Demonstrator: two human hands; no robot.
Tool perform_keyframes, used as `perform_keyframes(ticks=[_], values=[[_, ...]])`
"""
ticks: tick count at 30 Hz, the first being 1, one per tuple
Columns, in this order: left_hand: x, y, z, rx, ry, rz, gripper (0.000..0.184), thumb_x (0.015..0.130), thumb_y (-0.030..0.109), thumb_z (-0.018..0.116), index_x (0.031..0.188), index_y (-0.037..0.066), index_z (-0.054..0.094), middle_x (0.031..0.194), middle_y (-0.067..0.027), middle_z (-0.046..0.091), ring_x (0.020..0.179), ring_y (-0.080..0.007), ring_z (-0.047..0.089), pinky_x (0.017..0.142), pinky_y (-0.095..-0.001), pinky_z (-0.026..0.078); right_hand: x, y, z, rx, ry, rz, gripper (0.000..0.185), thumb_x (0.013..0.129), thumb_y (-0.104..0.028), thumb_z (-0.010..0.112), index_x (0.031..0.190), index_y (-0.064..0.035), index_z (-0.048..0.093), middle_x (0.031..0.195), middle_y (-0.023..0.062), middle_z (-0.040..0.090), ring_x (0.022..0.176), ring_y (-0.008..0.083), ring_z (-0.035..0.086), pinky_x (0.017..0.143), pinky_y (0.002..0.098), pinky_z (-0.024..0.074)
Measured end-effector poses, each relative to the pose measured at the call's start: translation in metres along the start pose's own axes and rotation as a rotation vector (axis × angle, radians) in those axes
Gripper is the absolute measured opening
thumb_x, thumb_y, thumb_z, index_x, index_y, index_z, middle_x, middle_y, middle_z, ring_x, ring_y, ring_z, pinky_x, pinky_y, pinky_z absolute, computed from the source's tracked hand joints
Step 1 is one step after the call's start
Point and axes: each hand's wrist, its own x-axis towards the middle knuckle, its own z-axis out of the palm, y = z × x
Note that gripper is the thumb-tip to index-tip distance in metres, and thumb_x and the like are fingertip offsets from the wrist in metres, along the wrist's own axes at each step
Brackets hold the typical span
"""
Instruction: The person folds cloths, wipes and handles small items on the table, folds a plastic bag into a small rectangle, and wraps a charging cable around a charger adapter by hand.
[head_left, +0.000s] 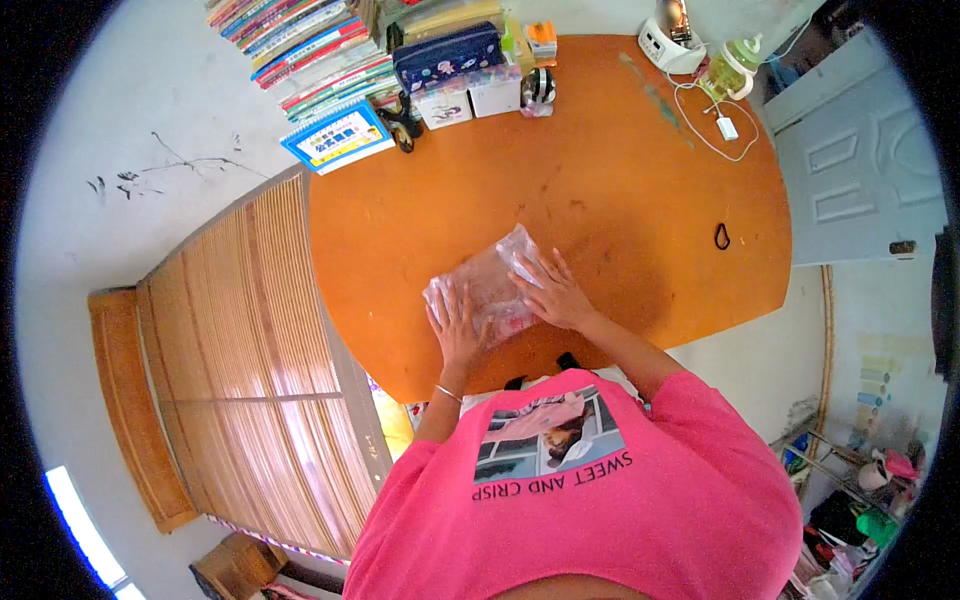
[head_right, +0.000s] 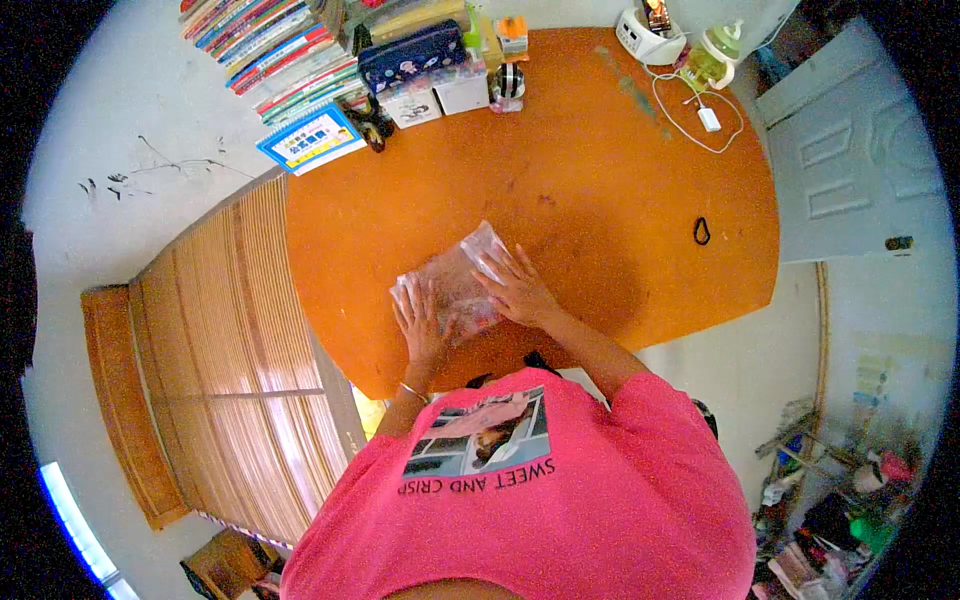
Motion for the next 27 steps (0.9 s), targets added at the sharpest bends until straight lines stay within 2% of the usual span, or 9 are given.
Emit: perform_keyframes(ticks=[1,4,6,10,14,20,23,25,27], values=[[0.003,0.001,0.002,-0.002,-0.011,-0.009,0.075,0.08,0.054,0.046,0.14,0.015,0.023,0.147,-0.0123,0.01,0.134,-0.0361,0.006,0.105,-0.0551,0.001,0.002,-0.004,-0.001,0.015,0.069,-0.009,0.06,0.082,-0.046,0.047,0.132,-0.0131,0.038,0.143,0.0074,0.025,0.132,0.0294,0.02,0.107,0.0519,0.0098],[0.008,0.003,0.01,0.08,-0.006,-0.026,0.077,0.079,0.056,0.046,0.14,0.015,0.022,0.147,-0.013,0.009,0.134,-0.0373,0.005,0.105,-0.0553,0.0,0.019,-0.01,0.005,0.048,-0.015,0.008,0.065,0.082,-0.05,0.047,0.134,-0.0135,0.035,0.144,0.0056,0.023,0.132,0.0293,0.02,0.107,0.0516,0.0097],[0.013,0.004,0.014,0.046,0.006,-0.088,0.079,0.078,0.058,0.047,0.14,0.015,0.023,0.147,-0.0133,0.008,0.134,-0.0371,0.005,0.105,-0.0546,0.001,0.026,-0.005,0.017,0.078,-0.04,0.021,0.067,0.081,-0.052,0.046,0.135,-0.0139,0.033,0.144,0.0054,0.022,0.132,0.0292,0.02,0.107,0.0511,0.009],[0.016,0.002,0.018,-0.018,-0.014,-0.078,0.079,0.078,0.059,0.046,0.14,0.015,0.023,0.147,-0.0142,0.009,0.134,-0.0367,0.005,0.106,-0.0538,0.001,0.026,0.001,0.03,0.089,-0.066,0.043,0.073,0.08,-0.057,0.044,0.137,-0.0146,0.027,0.145,0.0059,0.02,0.132,0.029,0.019,0.108,0.0496,0.0076],[0.015,0.006,0.014,-0.016,-0.005,-0.101,0.08,0.077,0.058,0.048,0.14,0.016,0.023,0.146,-0.0152,0.01,0.135,-0.0353,0.006,0.106,-0.0532,0.002,0.029,-0.001,0.026,0.067,-0.065,0.054,0.074,0.08,-0.057,0.045,0.137,-0.0148,0.027,0.145,0.0073,0.019,0.132,0.0291,0.019,0.108,0.0486,0.0075],[0.021,0.003,0.005,-0.026,-0.036,-0.098,0.081,0.075,0.057,0.052,0.139,0.017,0.024,0.146,-0.0149,0.01,0.135,-0.036,0.005,0.105,-0.0542,0.001,0.031,0.006,0.019,0.077,-0.13,0.062,0.07,0.081,-0.053,0.047,0.137,-0.0153,0.03,0.145,0.0092,0.019,0.133,0.0321,0.015,0.106,0.0533,0.0083],[0.027,0.01,-0.02,-0.019,-0.053,-0.085,0.079,0.075,0.056,0.052,0.139,0.016,0.026,0.146,-0.0141,0.011,0.134,-0.0357,0.006,0.105,-0.0553,0.001,0.045,0.006,0.003,0.077,0.017,0.01,0.067,0.082,-0.051,0.047,0.136,-0.015,0.031,0.144,0.0101,0.02,0.133,0.034,0.016,0.105,0.0564,0.0087],[0.036,0.012,-0.02,-0.018,-0.033,-0.056,0.078,0.077,0.057,0.05,0.138,0.015,0.028,0.146,-0.0139,0.012,0.134,-0.0363,0.007,0.104,-0.0565,0.0,0.059,0.008,0.003,0.035,0.058,0.024,0.067,0.083,-0.051,0.045,0.135,-0.0116,0.032,0.144,0.0109,0.022,0.132,0.0339,0.019,0.106,0.0531,0.0101],[0.04,0.006,-0.002,-0.017,0.08,-0.11,0.077,0.079,0.055,0.049,0.137,0.009,0.028,0.146,-0.0154,0.014,0.134,-0.0365,0.009,0.104,-0.0558,0.001,0.061,0.016,0.026,0.055,0.063,0.064,0.068,0.083,-0.052,0.044,0.134,-0.0092,0.032,0.143,0.0118,0.024,0.131,0.0335,0.02,0.107,0.0503,0.0113]])
